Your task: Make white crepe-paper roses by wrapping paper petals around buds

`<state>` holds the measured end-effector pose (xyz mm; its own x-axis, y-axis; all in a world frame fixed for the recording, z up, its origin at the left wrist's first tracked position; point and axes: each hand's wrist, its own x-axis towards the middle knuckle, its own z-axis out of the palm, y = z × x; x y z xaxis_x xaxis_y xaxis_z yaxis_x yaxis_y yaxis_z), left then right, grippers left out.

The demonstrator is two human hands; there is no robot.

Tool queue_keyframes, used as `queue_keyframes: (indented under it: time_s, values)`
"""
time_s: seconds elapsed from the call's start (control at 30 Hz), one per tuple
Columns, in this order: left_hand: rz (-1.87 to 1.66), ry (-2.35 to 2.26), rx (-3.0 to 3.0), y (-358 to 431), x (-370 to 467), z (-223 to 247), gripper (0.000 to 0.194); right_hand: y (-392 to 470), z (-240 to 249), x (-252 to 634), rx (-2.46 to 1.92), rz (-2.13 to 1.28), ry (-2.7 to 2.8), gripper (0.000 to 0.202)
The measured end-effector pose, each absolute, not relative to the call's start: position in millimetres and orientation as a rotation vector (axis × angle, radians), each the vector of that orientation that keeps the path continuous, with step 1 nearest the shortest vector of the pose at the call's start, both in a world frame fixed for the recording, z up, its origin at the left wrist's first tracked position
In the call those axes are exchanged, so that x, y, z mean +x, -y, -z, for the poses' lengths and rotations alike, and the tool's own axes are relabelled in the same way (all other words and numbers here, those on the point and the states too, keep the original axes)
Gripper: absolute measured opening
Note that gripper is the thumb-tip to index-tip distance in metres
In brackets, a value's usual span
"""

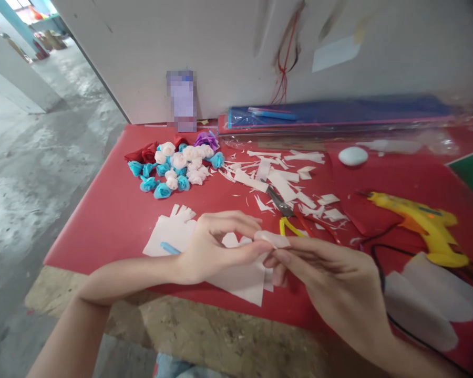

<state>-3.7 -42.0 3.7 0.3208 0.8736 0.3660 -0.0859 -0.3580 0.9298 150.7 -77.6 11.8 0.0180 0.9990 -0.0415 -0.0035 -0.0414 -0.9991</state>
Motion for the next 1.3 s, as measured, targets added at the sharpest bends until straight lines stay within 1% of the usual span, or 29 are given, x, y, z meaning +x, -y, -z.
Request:
queue_keyframes:
  time_s: [0.17, 0.33, 0.47, 0.5, 0.53, 0.63, 0.8, 0.97, 1.1, 1.17, 1.3]
  values:
    - [-1.218, -0.715, 1.579, 43, -3, -4, 0.002, 78, -13, 149, -1.278, -1.235, 1.154, 0.001]
    - [-1.178, -0.688, 1.538, 42, -7, -2, 0.002, 79, -11, 151, -1.234, -1.272, 1.128, 0.005]
    - [-1.121, -0.604, 1.449, 36, -10, 3, 0.027, 77, -12, 157, -1.181, -1.427, 1.058, 0.004]
    - [-1.119, -0.596, 1.434, 35, -10, 5, 0.028, 76, -12, 158, -1.166, -1.482, 1.041, 0.003]
    - [-1.117, -0.591, 1.434, 33, -10, 6, 0.026, 75, -13, 159, -1.153, -1.536, 1.03, 0.004]
    - [-1.115, -0.541, 1.498, 29, -9, 8, 0.01, 73, -15, 160, -1.126, -1.689, 1.009, 0.009]
    - [-1.113, -0.451, 1.559, 26, -9, 10, 0.007, 71, -18, 156, -1.09, -1.811, 0.898, 0.009]
    - [-1.121, -0.436, 1.59, 25, -10, 9, 0.007, 73, -18, 155, -1.154, -1.751, 0.932, 0.01]
    - [-1.095, -0.439, 1.647, 25, -12, 4, 0.019, 75, -16, 154, -1.215, -1.575, 0.988, 0.003]
    - [-1.105, -0.442, 1.684, 26, -12, 1, 0.021, 76, -15, 153, -1.266, -1.481, 1.028, 0.003]
    - [-1.079, -0.53, 1.749, 29, -10, -2, 0.01, 79, -13, 153, -1.301, -1.404, 1.088, 0.002]
